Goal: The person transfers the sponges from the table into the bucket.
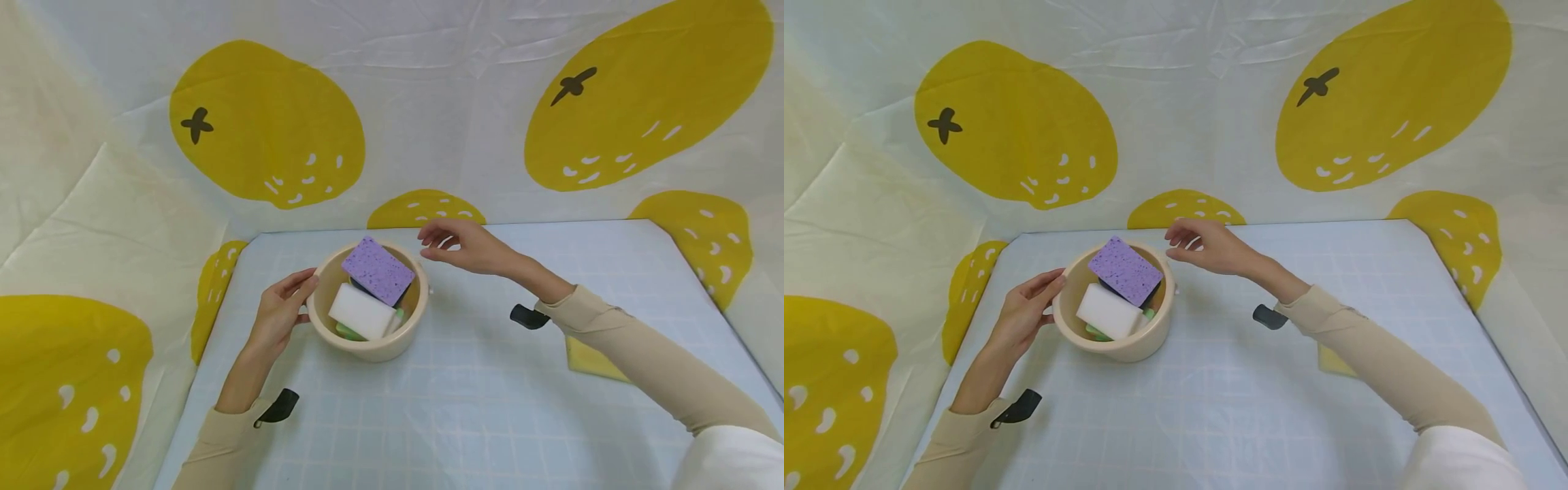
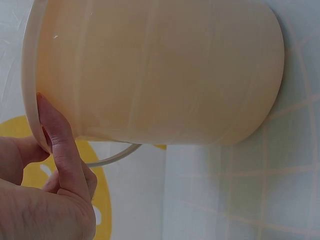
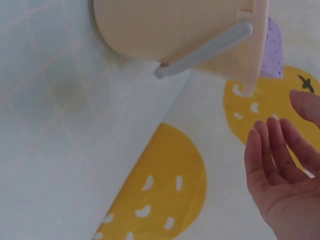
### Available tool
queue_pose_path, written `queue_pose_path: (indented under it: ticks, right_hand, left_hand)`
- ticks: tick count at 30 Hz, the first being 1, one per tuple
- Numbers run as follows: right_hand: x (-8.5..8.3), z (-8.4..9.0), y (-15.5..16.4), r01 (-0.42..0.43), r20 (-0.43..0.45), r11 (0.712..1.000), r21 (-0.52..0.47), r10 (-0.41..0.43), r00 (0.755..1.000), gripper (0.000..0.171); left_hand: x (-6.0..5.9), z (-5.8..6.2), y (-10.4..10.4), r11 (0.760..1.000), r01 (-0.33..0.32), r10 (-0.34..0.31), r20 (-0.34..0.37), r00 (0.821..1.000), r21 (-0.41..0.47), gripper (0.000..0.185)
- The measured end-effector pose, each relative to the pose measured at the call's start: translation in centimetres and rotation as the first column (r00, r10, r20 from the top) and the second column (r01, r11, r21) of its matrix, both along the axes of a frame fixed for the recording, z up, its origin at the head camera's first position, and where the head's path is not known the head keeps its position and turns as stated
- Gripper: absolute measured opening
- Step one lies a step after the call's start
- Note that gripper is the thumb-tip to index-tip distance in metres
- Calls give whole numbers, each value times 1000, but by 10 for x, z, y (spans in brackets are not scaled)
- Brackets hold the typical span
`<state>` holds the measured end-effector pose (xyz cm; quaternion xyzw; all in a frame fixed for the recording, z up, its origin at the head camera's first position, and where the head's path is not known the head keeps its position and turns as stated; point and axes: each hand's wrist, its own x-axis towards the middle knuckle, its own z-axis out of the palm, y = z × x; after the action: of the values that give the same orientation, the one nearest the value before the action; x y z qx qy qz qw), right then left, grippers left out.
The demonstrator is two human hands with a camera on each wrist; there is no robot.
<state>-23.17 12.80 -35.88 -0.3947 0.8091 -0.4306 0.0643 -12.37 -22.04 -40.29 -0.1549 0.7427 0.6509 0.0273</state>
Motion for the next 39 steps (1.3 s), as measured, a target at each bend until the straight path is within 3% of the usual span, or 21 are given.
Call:
queue_pose_path:
  ticks: [6,16,39]
  right_hand:
    - [2,-3,18,26,23,1000,-11,-26,999,26]
    - [10,-4,49,103,42,993,56,-105,994,31]
    - [30,-11,109,208,35,974,89,-212,977,35]
  left_hand:
    - [-1,0,1,1000,-5,5,-1,1000,-2,52]
    - [-1,-1,1,1000,-9,9,2,1000,3,51]
    - [0,2,1,1000,-7,7,15,1000,3,51]
